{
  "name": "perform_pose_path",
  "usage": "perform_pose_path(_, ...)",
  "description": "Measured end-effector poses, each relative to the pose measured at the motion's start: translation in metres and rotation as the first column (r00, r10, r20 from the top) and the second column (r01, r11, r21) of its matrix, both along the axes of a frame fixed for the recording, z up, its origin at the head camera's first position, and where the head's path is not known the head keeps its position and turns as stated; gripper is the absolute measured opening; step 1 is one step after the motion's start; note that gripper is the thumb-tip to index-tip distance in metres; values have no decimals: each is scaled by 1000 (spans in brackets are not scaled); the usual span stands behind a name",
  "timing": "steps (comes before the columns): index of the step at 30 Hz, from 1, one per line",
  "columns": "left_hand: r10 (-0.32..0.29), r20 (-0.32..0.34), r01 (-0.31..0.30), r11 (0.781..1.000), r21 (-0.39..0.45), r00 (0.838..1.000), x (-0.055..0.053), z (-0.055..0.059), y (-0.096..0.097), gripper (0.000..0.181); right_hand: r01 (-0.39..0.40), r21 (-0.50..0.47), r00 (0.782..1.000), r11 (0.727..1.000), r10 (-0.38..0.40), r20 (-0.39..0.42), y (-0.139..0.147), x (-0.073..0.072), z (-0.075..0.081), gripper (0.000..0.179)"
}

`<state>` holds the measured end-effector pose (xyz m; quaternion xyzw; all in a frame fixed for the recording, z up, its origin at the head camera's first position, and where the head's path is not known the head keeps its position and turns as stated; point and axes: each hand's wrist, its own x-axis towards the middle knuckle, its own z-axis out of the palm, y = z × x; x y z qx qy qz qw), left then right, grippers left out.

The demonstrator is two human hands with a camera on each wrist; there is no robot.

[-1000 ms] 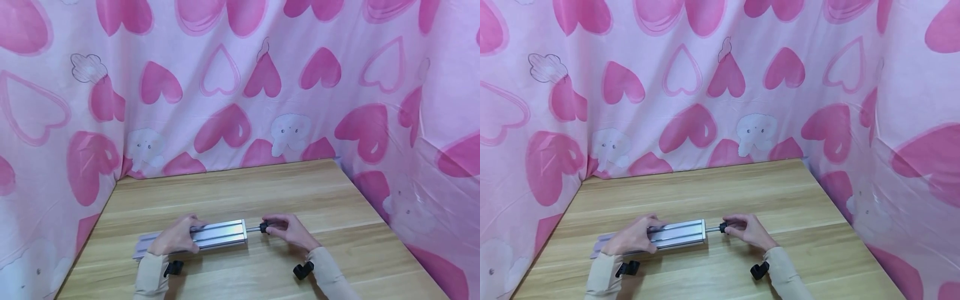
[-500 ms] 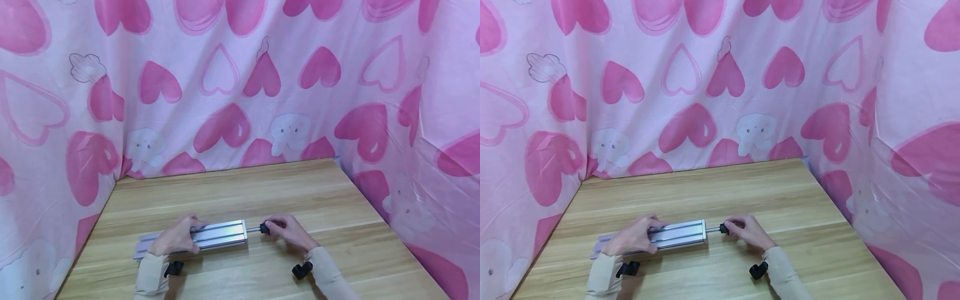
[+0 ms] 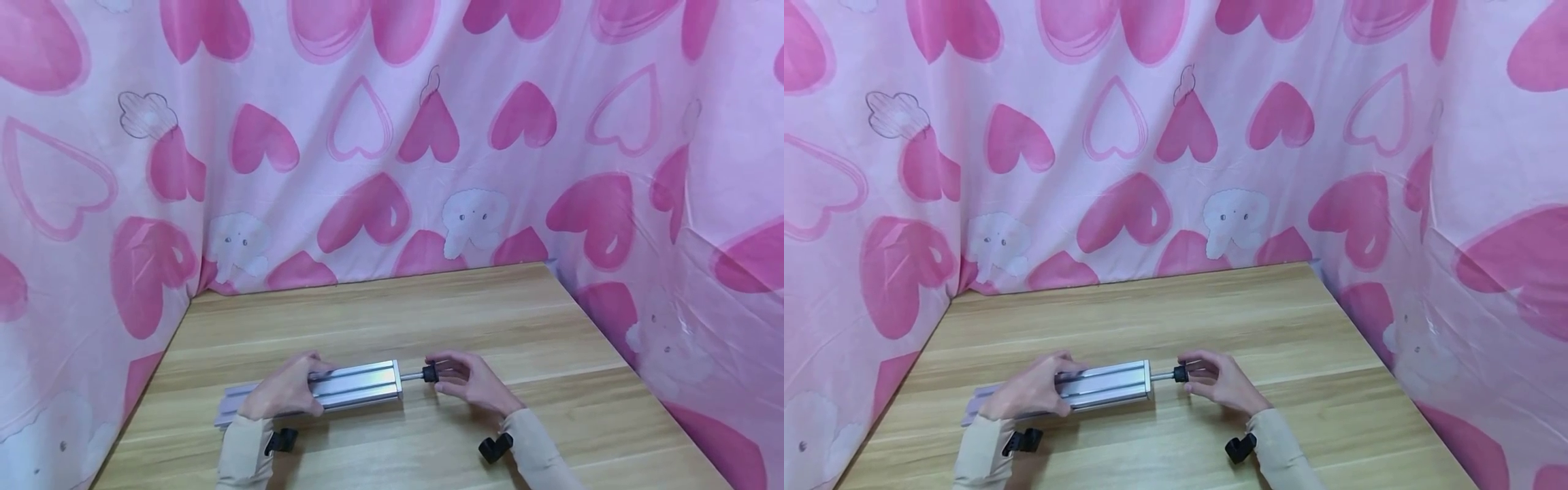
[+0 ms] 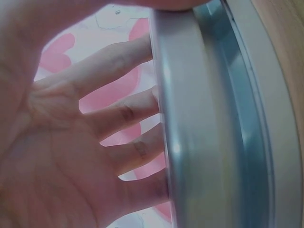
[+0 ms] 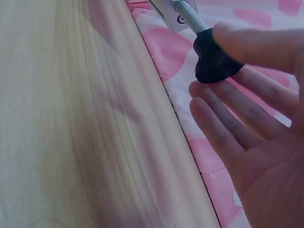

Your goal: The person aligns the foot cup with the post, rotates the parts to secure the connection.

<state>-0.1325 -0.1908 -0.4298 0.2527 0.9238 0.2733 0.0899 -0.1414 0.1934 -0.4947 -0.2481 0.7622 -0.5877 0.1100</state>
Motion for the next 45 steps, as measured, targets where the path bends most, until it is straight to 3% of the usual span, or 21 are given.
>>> perform_pose_path(13, 10, -10, -10, 1000, -14, 1000, 2, -6, 1, 78, 60, 102, 998, 993, -57, -27, 0, -4, -5, 44)
perform_pose_path(26, 1, -1, -1, 1000, -2, 1000, 3, -5, 5, 77, 21, 88, 998, 996, -26, 59, -1, -6, -6, 35)
perform_pose_path(31, -8, -2, 8, 1000, -3, 1000, 2, -6, 4, 77, 41, 105, 995, 994, -51, 91, -1, -4, -6, 39)
perform_pose_path(36, 7, 1, -7, 1000, -22, 1000, 1, -5, 2, 76, 77, 111, 996, 991, -82, 42, 1, 0, -5, 48)
perform_pose_path(41, 15, 1, -15, 1000, -16, 1000, 1, -6, 0, 76, 32, 29, 999, 999, -32, -8, 1, 2, -3, 55)
perform_pose_path(45, 3, -5, -3, 1000, 2, 1000, 1, -7, -1, 76, 31, 25, 999, 999, -31, -5, 0, 1, -1, 52)
